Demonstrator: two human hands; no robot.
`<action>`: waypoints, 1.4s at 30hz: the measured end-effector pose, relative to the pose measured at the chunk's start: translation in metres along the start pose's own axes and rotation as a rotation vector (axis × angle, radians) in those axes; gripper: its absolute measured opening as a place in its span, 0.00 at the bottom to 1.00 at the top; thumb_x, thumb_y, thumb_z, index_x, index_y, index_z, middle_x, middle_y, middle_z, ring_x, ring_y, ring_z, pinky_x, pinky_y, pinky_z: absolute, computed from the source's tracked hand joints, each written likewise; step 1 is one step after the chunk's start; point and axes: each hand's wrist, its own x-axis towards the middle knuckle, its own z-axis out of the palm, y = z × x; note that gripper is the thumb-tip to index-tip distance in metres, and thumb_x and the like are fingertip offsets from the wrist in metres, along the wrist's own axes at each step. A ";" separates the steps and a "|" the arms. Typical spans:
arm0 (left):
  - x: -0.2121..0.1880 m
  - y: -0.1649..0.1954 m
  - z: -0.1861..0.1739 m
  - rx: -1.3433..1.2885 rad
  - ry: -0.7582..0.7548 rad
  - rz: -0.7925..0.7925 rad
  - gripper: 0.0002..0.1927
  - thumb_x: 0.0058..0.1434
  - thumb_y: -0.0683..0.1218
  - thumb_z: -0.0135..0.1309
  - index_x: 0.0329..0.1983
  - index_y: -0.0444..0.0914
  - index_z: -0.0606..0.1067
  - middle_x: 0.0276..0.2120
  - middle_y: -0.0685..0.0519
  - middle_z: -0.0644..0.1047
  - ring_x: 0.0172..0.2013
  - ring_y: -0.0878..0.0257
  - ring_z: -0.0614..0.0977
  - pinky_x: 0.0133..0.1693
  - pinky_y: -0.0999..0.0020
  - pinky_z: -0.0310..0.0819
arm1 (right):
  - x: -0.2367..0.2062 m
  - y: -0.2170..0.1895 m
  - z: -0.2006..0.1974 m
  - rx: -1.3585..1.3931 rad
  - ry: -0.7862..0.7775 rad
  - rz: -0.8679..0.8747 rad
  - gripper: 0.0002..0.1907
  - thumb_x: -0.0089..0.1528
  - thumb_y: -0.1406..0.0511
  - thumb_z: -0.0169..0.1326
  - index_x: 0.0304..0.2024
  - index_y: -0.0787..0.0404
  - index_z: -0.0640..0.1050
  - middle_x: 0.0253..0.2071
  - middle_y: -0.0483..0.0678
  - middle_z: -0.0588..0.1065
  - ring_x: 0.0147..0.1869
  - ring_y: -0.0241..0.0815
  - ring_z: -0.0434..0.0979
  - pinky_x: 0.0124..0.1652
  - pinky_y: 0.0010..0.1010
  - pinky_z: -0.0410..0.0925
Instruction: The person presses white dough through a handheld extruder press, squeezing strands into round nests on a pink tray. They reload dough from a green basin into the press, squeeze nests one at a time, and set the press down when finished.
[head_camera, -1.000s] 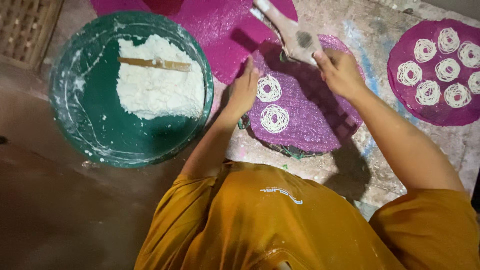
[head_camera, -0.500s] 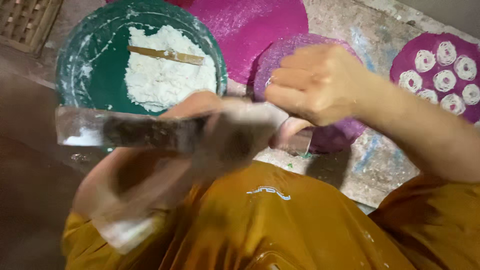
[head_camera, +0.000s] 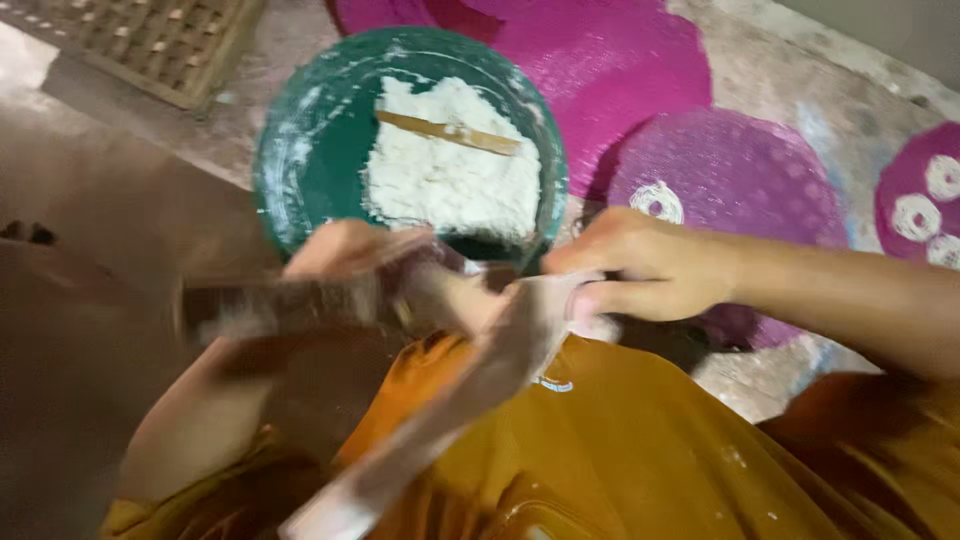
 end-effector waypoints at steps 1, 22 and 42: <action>-0.010 0.002 -0.008 -0.004 0.019 -0.002 0.16 0.67 0.48 0.53 0.55 0.39 0.69 0.34 0.49 0.79 0.35 0.59 0.80 0.36 0.64 0.73 | 0.002 0.003 -0.006 -0.055 0.021 -0.019 0.19 0.70 0.54 0.50 0.34 0.62 0.72 0.24 0.51 0.68 0.29 0.51 0.74 0.29 0.40 0.64; -0.085 -0.121 -0.105 0.333 1.189 -0.035 0.05 0.65 0.38 0.56 0.43 0.36 0.73 0.28 0.60 0.71 0.24 0.71 0.71 0.25 0.73 0.63 | 0.109 0.240 0.033 -1.081 0.140 0.517 0.15 0.61 0.62 0.56 0.48 0.61 0.75 0.42 0.54 0.77 0.46 0.56 0.80 0.44 0.46 0.74; -0.088 -0.121 -0.111 0.581 1.242 0.138 0.10 0.65 0.39 0.59 0.49 0.33 0.76 0.48 0.51 0.78 0.47 0.61 0.79 0.52 0.65 0.74 | 0.189 0.160 0.133 -1.091 -0.339 0.470 0.33 0.59 0.65 0.51 0.67 0.69 0.66 0.37 0.54 0.78 0.30 0.48 0.82 0.27 0.35 0.74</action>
